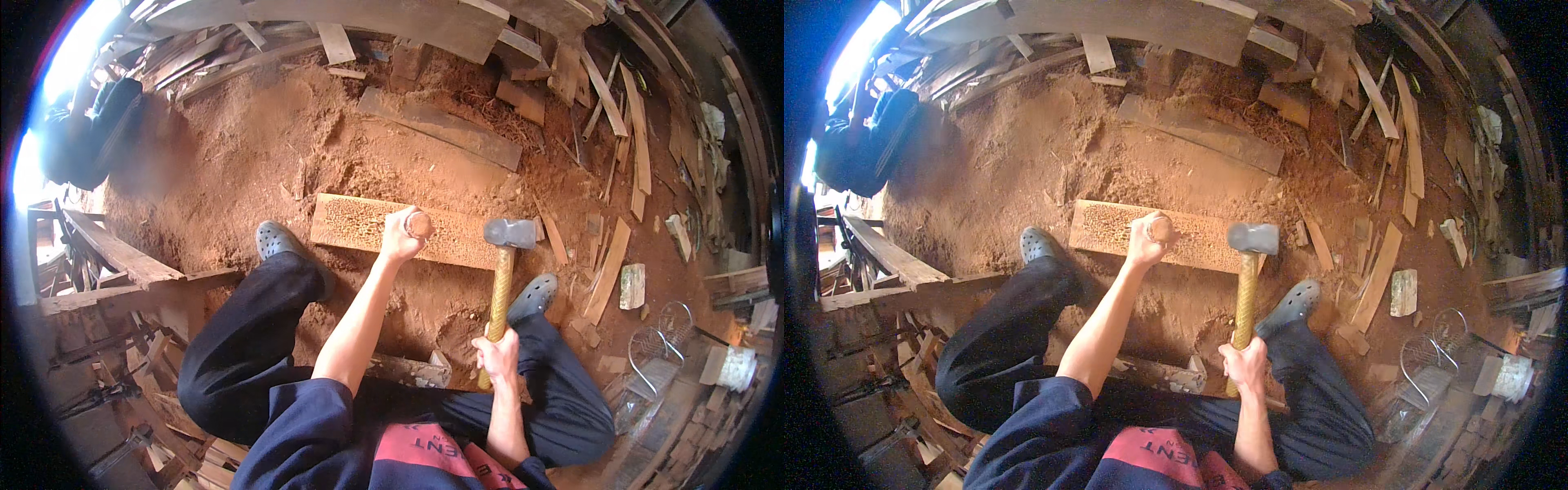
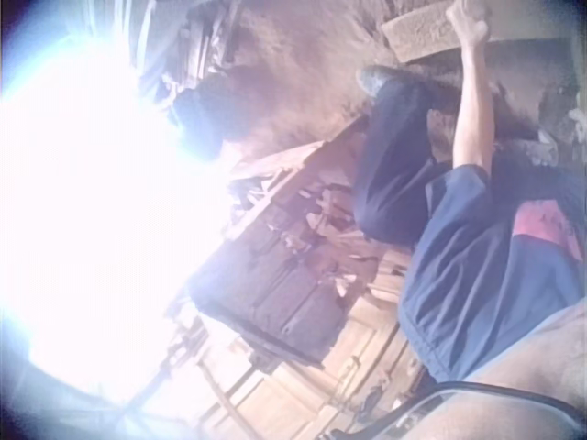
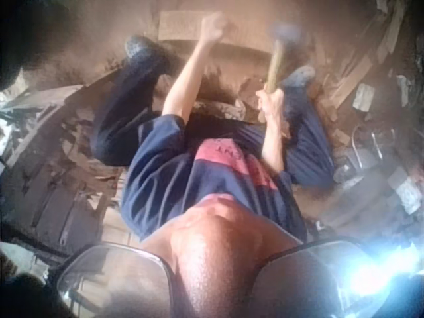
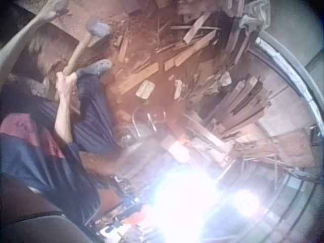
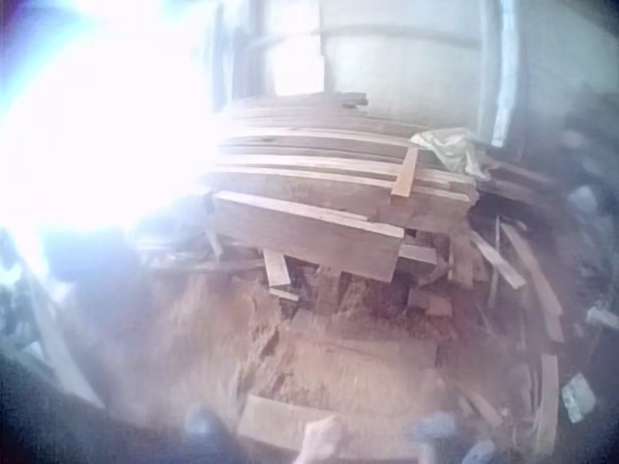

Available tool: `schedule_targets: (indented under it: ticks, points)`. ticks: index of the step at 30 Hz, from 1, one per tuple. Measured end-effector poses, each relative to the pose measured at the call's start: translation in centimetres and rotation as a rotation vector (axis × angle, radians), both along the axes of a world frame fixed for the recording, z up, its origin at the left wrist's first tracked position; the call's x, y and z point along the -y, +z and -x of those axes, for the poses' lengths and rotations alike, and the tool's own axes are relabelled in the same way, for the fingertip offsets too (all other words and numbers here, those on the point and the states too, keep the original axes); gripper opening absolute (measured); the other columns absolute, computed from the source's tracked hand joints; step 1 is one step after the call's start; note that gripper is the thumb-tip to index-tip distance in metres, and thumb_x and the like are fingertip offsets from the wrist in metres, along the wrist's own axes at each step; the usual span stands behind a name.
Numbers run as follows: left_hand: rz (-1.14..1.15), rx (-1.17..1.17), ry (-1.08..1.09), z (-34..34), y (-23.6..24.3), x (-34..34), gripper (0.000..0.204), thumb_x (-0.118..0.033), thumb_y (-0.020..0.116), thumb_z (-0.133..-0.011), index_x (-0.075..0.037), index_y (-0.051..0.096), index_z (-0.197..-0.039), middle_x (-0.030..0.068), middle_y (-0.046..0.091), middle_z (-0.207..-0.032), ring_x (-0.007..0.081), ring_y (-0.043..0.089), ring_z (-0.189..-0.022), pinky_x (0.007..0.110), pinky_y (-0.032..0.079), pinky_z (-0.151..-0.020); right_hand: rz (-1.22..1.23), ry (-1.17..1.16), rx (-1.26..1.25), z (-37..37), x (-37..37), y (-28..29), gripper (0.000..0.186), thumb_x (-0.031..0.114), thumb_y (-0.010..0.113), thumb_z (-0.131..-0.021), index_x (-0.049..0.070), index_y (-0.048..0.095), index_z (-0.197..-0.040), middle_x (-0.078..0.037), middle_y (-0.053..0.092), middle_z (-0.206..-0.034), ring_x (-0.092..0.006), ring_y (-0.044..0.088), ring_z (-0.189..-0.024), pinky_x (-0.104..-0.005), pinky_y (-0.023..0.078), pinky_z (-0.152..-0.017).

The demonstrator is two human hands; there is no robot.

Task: The person sits on the floor and repeatedly strikes a chisel with a hammer to carve a rectangular wooden plank. Wood chips accumulate around the plank as the carving progresses.

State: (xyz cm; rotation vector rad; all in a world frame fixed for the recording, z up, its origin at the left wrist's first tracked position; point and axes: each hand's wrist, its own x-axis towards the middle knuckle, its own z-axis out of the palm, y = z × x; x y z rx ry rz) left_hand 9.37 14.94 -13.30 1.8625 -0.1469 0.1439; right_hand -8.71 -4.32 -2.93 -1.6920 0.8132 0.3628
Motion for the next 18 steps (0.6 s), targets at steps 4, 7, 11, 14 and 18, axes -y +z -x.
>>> schedule_targets:
  ticks: [4, 7, 11, 14, 18]
  points:
    - [0.006, -0.064, -0.012, 0.0, -1.2, -0.2, 0.021, -0.020, 0.067, -0.066, -0.002, 0.057, -0.071, 0.0139, 0.059, -0.065, 0.0282, 0.060, -0.060, 0.033, 0.046, -0.057, 0.497, 0.354, 0.194, -1.5, -1.4, 3.0, 0.017, 0.010, 0.063, -0.067, -0.001, 0.054, -0.075, -0.018, 0.056, -0.058, -0.0336, 0.060, -0.055, -0.0391, 0.046, -0.053]
    - [0.098, -0.060, -0.029, -0.2, -1.4, 0.1, 0.022, -0.020, 0.068, -0.065, -0.002, 0.057, -0.071, 0.0129, 0.059, -0.064, 0.0251, 0.060, -0.059, 0.032, 0.046, -0.056, 0.563, 0.432, 0.159, -2.0, -2.8, 2.3, 0.020, 0.013, 0.064, -0.066, -0.001, 0.057, -0.078, -0.024, 0.059, -0.069, -0.0412, 0.060, -0.072, -0.0424, 0.047, -0.059]
    - [0.130, -0.017, -0.049, -0.4, -1.3, -0.4, 0.020, -0.016, 0.069, -0.064, -0.001, 0.057, -0.070, 0.0102, 0.060, -0.062, 0.0174, 0.058, -0.056, 0.030, 0.045, -0.054, 0.638, 0.519, 0.139, -2.5, -3.5, 0.6, 0.020, 0.013, 0.064, -0.065, -0.002, 0.057, -0.076, -0.022, 0.060, -0.066, -0.0384, 0.061, -0.065, -0.0414, 0.047, -0.057]
    - [0.115, -0.036, -0.003, -0.2, -0.4, -0.5, 0.020, -0.018, 0.067, -0.065, -0.002, 0.056, -0.070, 0.0118, 0.059, -0.063, 0.0210, 0.059, -0.057, 0.031, 0.046, -0.056, 0.496, 0.437, 0.192, -2.5, -3.3, 1.4, 0.018, 0.013, 0.064, -0.065, -0.001, 0.057, -0.076, -0.019, 0.058, -0.062, -0.0317, 0.061, -0.057, -0.0387, 0.047, -0.055]
    - [0.106, -0.056, 0.013, 0.0, -0.5, -1.0, 0.015, -0.016, 0.064, -0.067, -0.004, 0.057, -0.071, 0.0141, 0.058, -0.062, 0.0256, 0.059, -0.058, 0.033, 0.045, -0.055, 0.179, 0.216, 0.392, -3.3, -2.7, 4.6, 0.014, 0.001, 0.066, -0.067, 0.004, 0.053, -0.071, -0.001, 0.052, -0.057, -0.0114, 0.052, -0.050, -0.0305, 0.043, -0.045]
